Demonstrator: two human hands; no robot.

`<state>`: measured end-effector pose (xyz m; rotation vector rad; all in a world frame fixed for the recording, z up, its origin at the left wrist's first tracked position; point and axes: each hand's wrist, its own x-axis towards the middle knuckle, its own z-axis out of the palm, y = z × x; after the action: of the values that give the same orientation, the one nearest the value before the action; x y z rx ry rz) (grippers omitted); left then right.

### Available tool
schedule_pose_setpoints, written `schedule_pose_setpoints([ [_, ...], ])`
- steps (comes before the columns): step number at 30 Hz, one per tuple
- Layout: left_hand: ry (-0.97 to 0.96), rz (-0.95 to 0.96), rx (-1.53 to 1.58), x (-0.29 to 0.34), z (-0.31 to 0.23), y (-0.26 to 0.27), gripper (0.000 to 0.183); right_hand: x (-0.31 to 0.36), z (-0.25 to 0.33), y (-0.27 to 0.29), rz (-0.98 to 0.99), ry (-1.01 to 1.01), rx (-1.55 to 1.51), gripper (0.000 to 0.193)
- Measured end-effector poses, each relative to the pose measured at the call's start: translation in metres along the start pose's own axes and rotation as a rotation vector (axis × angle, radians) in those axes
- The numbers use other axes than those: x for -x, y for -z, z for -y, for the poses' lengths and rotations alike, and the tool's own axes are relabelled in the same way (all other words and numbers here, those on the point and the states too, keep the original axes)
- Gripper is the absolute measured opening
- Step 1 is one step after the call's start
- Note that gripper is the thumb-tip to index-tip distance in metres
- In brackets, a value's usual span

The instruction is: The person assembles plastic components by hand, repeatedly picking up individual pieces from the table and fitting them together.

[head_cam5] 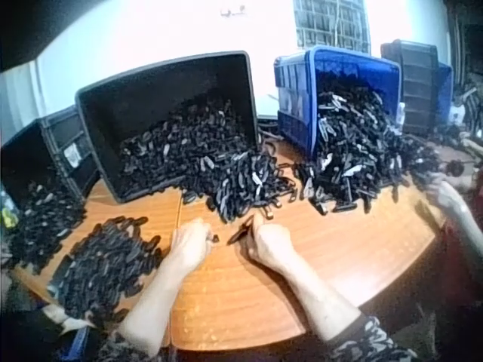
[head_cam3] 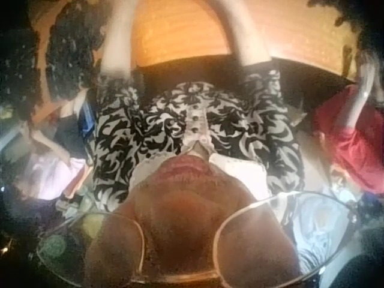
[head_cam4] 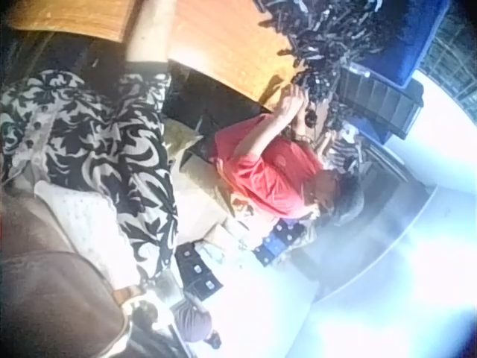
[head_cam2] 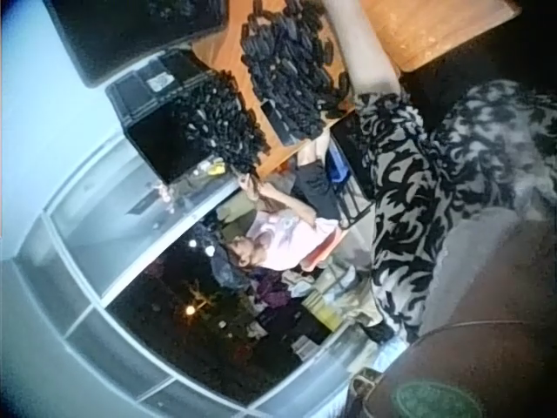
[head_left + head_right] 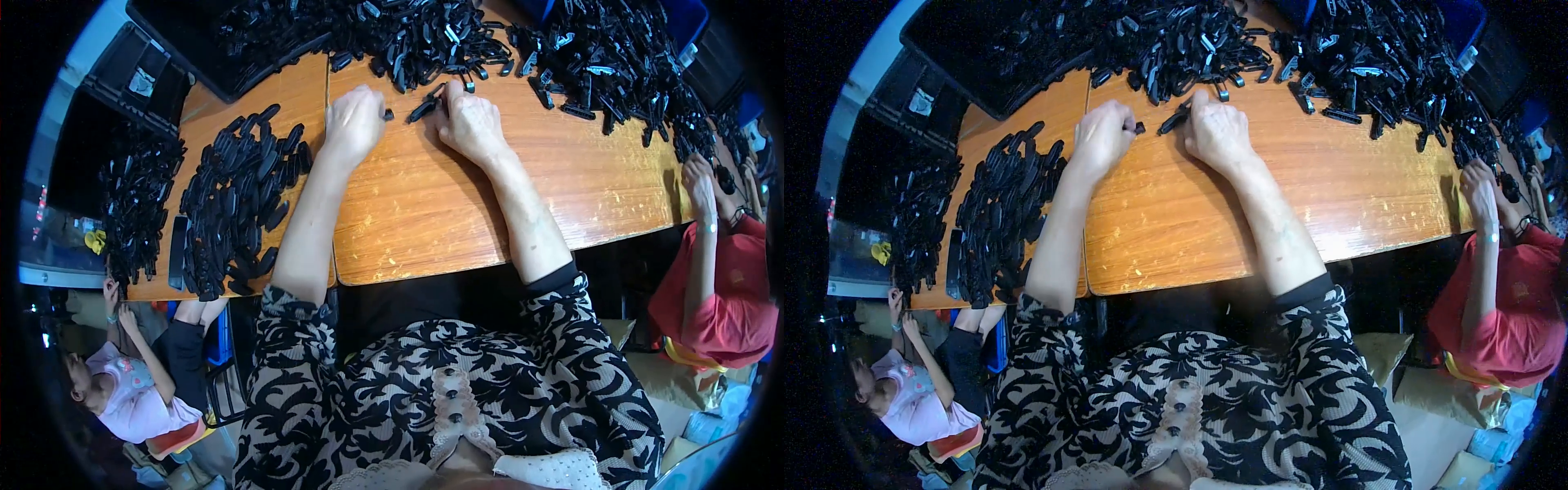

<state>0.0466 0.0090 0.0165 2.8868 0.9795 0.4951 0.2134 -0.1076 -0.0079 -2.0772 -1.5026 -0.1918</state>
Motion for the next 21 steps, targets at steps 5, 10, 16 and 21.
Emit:
schedule_pose_setpoints([
  [5,0.122,-0.051,0.584,0.038,-0.006,-0.007,0.019,-0.002,0.006,0.002,-0.061,0.027,-0.272,0.015],
  [10,0.180,-0.053,1.095,0.042,0.011,-0.016,0.029,0.002,0.022,0.001,0.107,0.028,-0.362,0.016],
  [16,0.129,0.091,1.119,0.041,0.006,-0.017,0.029,0.006,0.020,-0.014,-0.143,0.253,-0.283,0.018],
  [21,0.144,0.119,1.206,0.041,0.009,-0.020,0.030,-0.003,0.015,0.007,0.656,-0.376,-1.243,0.032],
])
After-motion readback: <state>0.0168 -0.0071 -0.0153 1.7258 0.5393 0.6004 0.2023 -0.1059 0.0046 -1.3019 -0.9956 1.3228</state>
